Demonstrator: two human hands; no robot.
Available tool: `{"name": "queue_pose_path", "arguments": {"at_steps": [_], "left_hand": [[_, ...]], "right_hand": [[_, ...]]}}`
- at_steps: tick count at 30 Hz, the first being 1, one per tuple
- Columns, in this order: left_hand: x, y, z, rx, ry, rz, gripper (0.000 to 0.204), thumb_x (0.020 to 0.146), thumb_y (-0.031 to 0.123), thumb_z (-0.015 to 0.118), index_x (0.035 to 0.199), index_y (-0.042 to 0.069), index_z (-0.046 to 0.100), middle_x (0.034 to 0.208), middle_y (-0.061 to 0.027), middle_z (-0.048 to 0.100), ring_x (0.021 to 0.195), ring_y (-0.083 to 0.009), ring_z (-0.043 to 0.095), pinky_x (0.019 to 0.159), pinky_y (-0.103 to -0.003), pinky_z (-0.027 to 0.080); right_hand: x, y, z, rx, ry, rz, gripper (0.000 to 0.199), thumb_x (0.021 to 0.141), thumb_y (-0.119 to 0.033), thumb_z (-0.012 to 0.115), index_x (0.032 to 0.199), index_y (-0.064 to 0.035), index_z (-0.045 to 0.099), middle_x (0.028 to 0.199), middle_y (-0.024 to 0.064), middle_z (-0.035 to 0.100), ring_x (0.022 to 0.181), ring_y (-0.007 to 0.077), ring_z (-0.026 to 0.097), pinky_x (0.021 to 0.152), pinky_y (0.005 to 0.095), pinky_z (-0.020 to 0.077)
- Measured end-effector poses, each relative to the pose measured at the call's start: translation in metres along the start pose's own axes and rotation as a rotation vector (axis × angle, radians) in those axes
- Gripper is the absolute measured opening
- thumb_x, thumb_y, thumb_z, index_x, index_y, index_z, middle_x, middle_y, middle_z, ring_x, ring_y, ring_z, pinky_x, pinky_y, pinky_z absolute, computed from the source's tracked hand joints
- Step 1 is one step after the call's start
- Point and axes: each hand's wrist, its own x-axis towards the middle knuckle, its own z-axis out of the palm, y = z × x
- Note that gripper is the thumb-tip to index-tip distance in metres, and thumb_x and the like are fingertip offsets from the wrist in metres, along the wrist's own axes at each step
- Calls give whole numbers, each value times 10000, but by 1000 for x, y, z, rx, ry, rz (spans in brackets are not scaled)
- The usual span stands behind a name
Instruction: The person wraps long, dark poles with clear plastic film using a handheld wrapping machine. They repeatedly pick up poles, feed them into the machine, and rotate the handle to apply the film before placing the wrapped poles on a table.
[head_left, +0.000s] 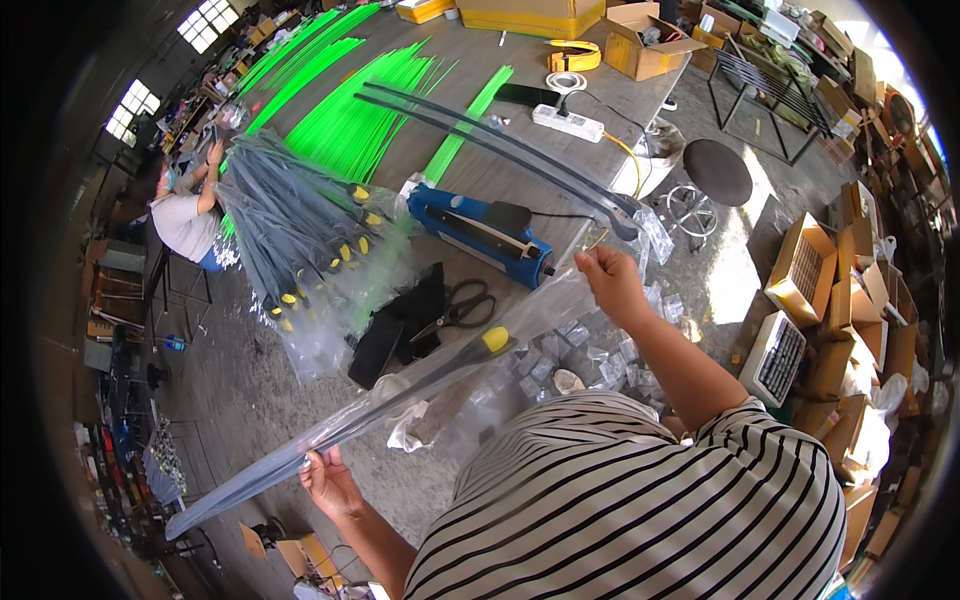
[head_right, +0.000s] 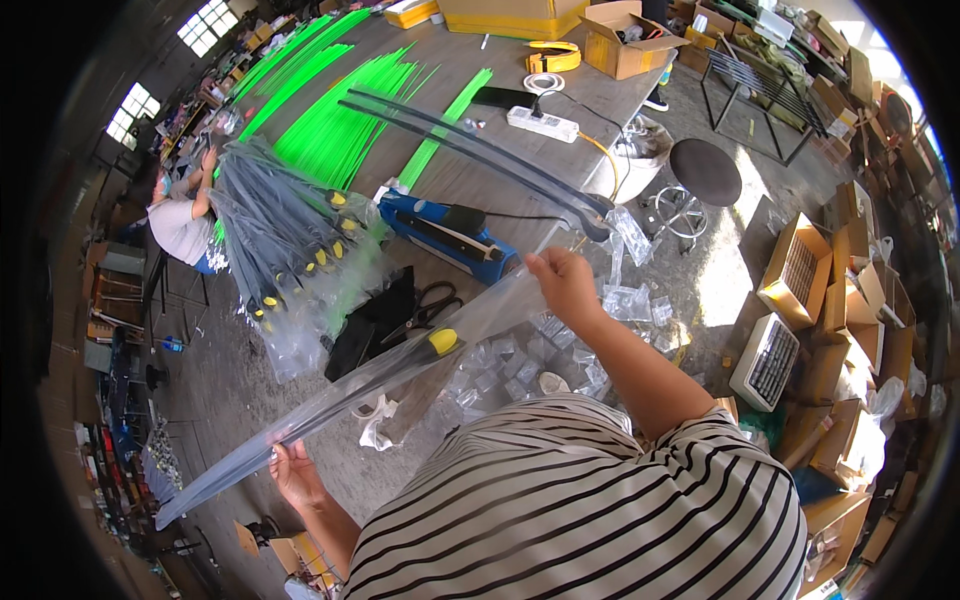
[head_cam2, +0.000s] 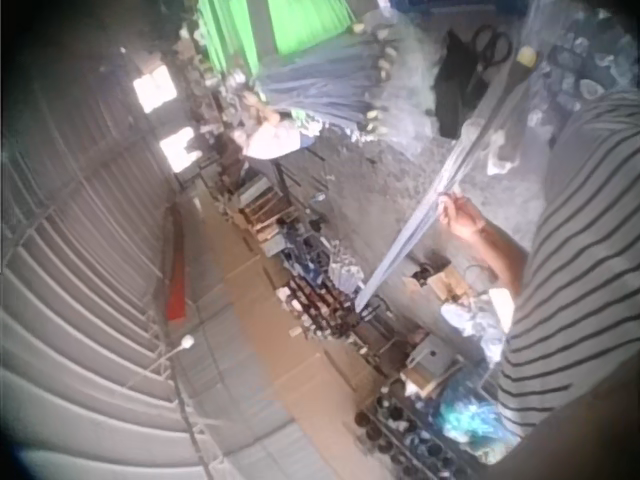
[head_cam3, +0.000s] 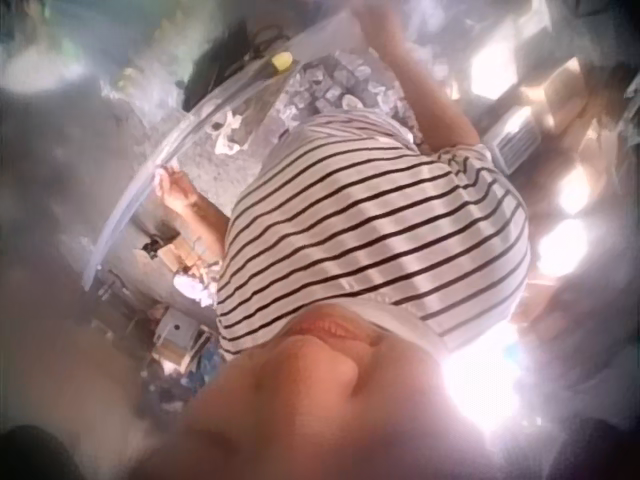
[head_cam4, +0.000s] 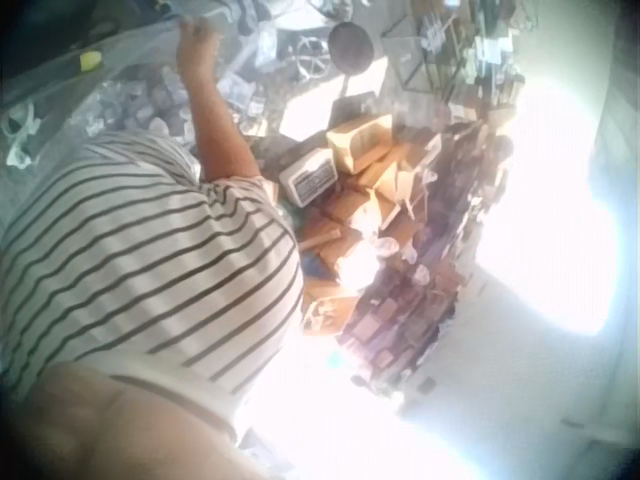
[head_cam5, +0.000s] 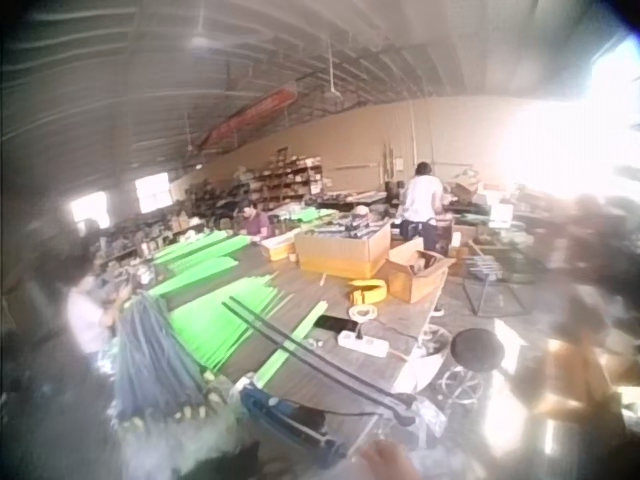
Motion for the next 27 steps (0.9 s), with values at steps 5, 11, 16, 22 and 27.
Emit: {"name": "queue_pose_path", "arguments": {"at_steps": [5,11,16,22,27], "left_hand": [[-3,-30,0,-32,37,-82,69,820,75,554,879,59,585,955,-79,612,874,-178,600,783,-318,510],[2,-60,2,-28,158,-157,196,798,63,581,982,6,547,1004,-113,580,924,-205,575,801,-327,502],[11,-88,16,-68,278,-190,157,788,25,581,943,16,558,978,-129,588,901,-250,587,806,-373,504],[21,-110,37,-81,399,-164,208,794,18,571,995,-15,528,1000,-141,571,940,-258,567,852,-384,477],[18,-119,53,-69,403,-134,215,804,11,549,1013,-23,517,1033,-153,551,976,-272,546,868,-385,468]], "right_hand": [[26,24,0,-222,116,-244,274,811,-228,561,690,18,546,529,110,494,498,170,499,492,302,386],[72,47,12,-281,67,-295,293,811,-269,532,713,2,581,639,177,553,613,320,549,565,358,415],[123,49,29,-396,-15,-323,324,819,-312,509,724,-12,587,664,190,557,668,370,539,586,388,416],[181,51,50,-448,-37,-321,340,808,-364,511,728,-47,601,664,179,565,694,364,548,597,395,419],[207,47,60,-543,-70,-297,338,806,-380,507,743,-66,613,690,157,591,714,343,562,623,401,432]]}}
